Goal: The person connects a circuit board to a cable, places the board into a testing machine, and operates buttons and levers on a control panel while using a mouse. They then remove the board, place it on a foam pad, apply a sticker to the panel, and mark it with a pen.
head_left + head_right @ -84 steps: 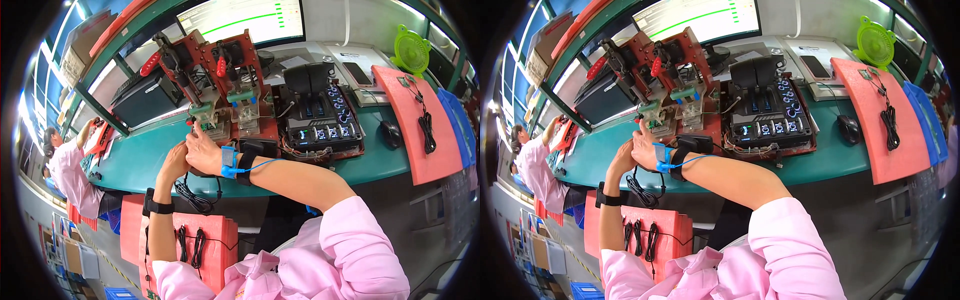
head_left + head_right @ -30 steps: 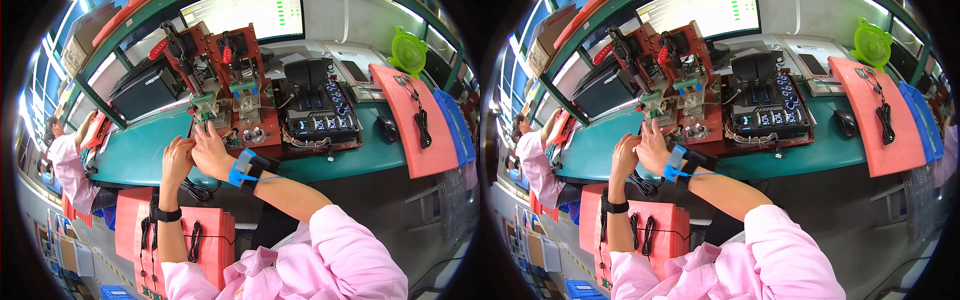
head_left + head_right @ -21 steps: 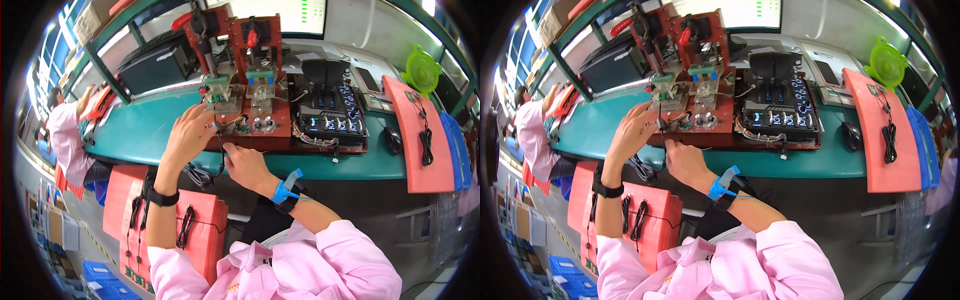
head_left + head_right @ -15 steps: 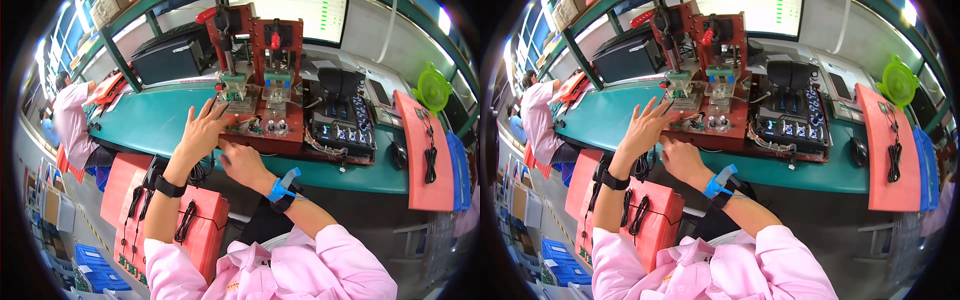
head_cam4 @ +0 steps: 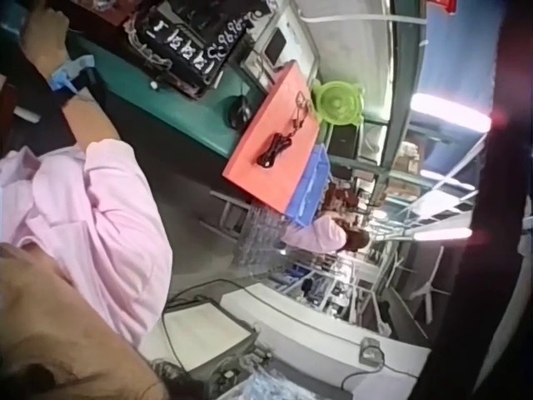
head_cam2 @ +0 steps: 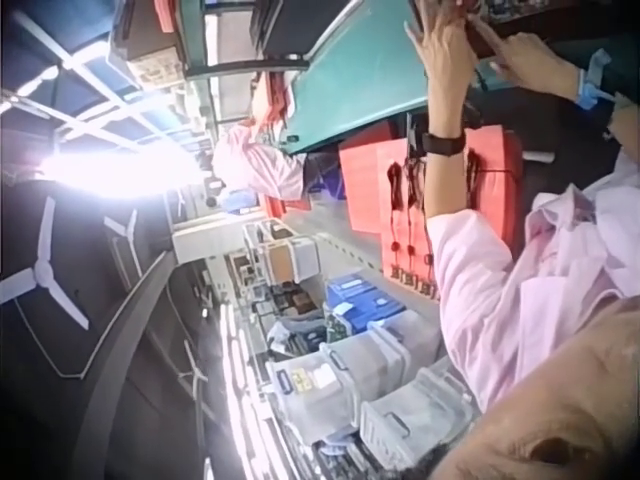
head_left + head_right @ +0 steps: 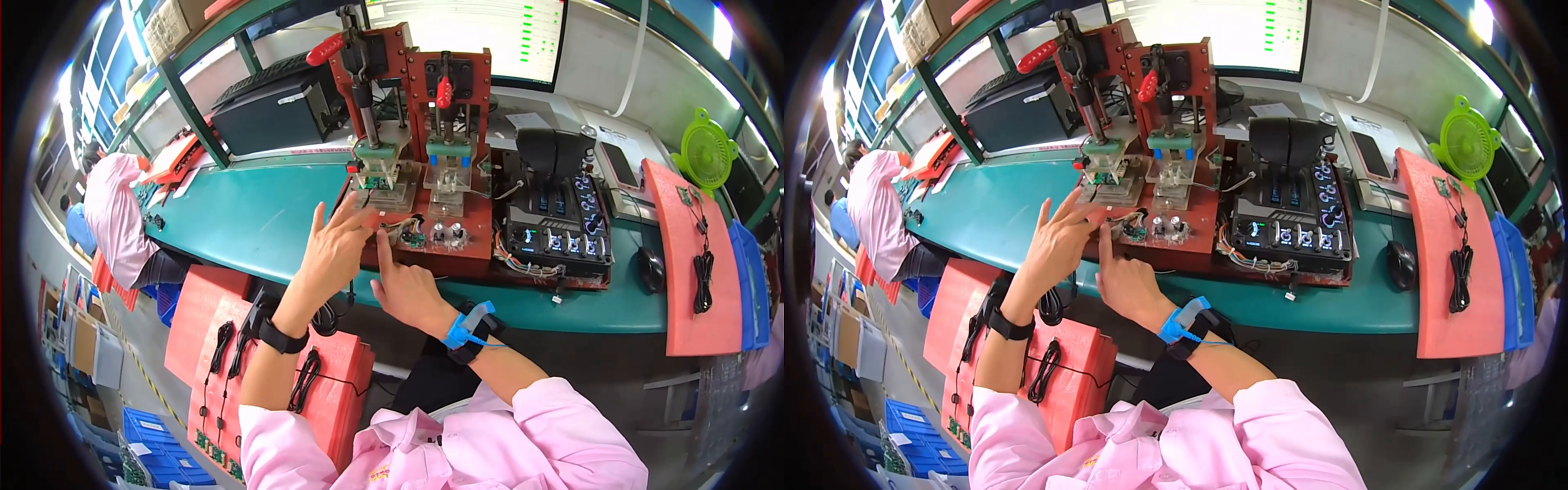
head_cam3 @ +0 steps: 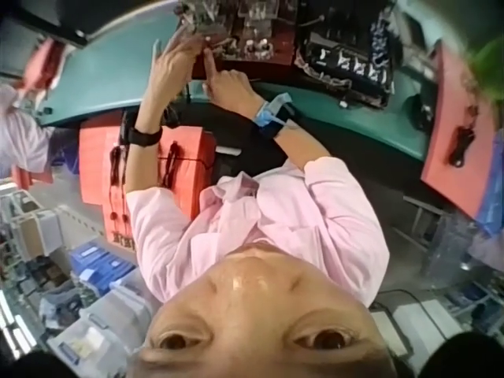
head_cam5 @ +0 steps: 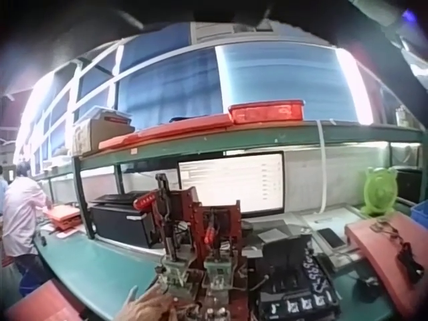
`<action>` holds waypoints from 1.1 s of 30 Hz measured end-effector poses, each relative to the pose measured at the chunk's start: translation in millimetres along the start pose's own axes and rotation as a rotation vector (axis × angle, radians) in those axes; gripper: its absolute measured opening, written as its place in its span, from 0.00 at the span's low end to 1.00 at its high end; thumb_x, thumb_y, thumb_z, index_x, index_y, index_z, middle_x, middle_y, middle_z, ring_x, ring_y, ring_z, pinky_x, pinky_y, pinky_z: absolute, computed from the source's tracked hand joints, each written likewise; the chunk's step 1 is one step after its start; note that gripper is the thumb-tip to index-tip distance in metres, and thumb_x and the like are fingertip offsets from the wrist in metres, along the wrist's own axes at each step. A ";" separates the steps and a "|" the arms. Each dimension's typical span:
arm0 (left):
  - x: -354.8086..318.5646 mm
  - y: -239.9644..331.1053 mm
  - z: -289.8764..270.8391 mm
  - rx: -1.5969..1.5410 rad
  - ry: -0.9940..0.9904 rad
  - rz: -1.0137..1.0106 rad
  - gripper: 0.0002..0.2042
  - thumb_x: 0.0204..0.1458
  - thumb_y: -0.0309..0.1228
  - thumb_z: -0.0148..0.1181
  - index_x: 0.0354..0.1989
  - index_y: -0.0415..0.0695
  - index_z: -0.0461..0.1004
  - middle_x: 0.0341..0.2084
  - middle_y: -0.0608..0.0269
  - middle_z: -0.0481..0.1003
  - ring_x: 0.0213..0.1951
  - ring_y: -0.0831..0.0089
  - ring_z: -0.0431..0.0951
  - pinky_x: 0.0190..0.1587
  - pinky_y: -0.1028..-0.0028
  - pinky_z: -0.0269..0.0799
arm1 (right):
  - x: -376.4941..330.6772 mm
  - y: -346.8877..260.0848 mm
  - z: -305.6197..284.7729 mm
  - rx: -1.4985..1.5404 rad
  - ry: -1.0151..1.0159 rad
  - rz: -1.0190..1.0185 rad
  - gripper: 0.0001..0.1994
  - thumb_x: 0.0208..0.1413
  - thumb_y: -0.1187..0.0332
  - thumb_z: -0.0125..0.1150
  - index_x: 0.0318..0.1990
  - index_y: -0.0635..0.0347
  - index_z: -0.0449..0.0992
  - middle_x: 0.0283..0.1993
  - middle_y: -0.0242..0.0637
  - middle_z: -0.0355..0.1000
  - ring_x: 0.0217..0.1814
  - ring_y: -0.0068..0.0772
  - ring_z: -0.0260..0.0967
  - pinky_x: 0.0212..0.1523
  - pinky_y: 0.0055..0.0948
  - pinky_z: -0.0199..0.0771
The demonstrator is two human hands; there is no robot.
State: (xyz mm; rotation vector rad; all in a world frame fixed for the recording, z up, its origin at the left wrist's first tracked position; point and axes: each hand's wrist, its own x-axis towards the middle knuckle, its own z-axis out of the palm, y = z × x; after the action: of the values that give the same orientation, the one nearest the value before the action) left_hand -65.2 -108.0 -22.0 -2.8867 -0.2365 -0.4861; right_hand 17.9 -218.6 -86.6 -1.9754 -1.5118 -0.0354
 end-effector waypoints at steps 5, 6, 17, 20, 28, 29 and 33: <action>27.1 21.3 -6.5 -0.179 0.034 -0.025 0.12 0.43 0.24 0.51 0.38 0.42 0.72 0.47 0.63 0.67 0.59 0.62 0.53 0.57 0.52 0.45 | -15.9 14.3 -0.2 0.012 0.112 -0.045 0.30 0.45 0.64 0.54 0.54 0.68 0.52 0.21 0.43 0.69 0.19 0.47 0.67 0.19 0.41 0.66; 29.5 26.6 -9.8 -0.162 -0.009 0.020 0.11 0.44 0.26 0.51 0.38 0.42 0.72 0.46 0.63 0.68 0.58 0.62 0.55 0.56 0.52 0.46 | -23.9 15.8 -2.7 0.015 0.113 -0.046 0.30 0.45 0.64 0.54 0.54 0.68 0.52 0.21 0.43 0.69 0.19 0.47 0.67 0.19 0.41 0.66; 32.4 24.4 12.9 -0.150 0.199 -0.001 0.06 0.43 0.31 0.54 0.26 0.42 0.72 0.39 0.65 0.71 0.52 0.61 0.62 0.52 0.54 0.49 | -93.1 55.7 -13.3 0.097 0.227 -0.098 0.05 0.43 0.69 0.55 0.22 0.59 0.69 0.20 0.38 0.68 0.18 0.41 0.67 0.18 0.35 0.67; 36.9 19.0 13.3 -0.234 0.162 -0.091 0.06 0.43 0.30 0.54 0.24 0.42 0.72 0.40 0.66 0.71 0.52 0.61 0.62 0.53 0.53 0.48 | -91.0 56.4 -10.3 0.128 0.257 -0.102 0.02 0.41 0.72 0.56 0.21 0.58 0.71 0.20 0.36 0.68 0.19 0.40 0.67 0.19 0.33 0.67; 41.8 42.9 -0.2 -0.075 0.085 0.107 0.05 0.42 0.28 0.55 0.28 0.42 0.71 0.44 0.63 0.69 0.57 0.59 0.57 0.57 0.53 0.45 | -92.2 62.6 -9.8 0.214 0.308 -0.110 0.01 0.40 0.75 0.56 0.22 0.58 0.71 0.21 0.35 0.69 0.20 0.38 0.68 0.19 0.32 0.67; 40.3 37.0 -1.3 -0.132 0.071 0.074 0.05 0.41 0.28 0.55 0.28 0.42 0.72 0.44 0.63 0.69 0.57 0.60 0.57 0.56 0.52 0.45 | -92.0 62.1 -10.1 0.228 0.328 -0.115 0.02 0.40 0.75 0.56 0.22 0.59 0.71 0.21 0.35 0.69 0.20 0.38 0.67 0.19 0.32 0.67; 37.7 22.9 4.0 -0.286 0.056 -0.015 0.06 0.39 0.28 0.57 0.28 0.42 0.72 0.44 0.62 0.68 0.56 0.60 0.57 0.55 0.52 0.47 | -90.6 60.3 -10.2 0.259 0.378 -0.129 0.02 0.40 0.75 0.56 0.22 0.59 0.70 0.20 0.36 0.68 0.19 0.38 0.67 0.18 0.32 0.66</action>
State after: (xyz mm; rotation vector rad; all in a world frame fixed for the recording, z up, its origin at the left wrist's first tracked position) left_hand -24.5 -124.6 -16.9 -3.1437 -0.1941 -0.6516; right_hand 43.6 -309.3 -142.0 -1.5620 -1.3187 -0.2415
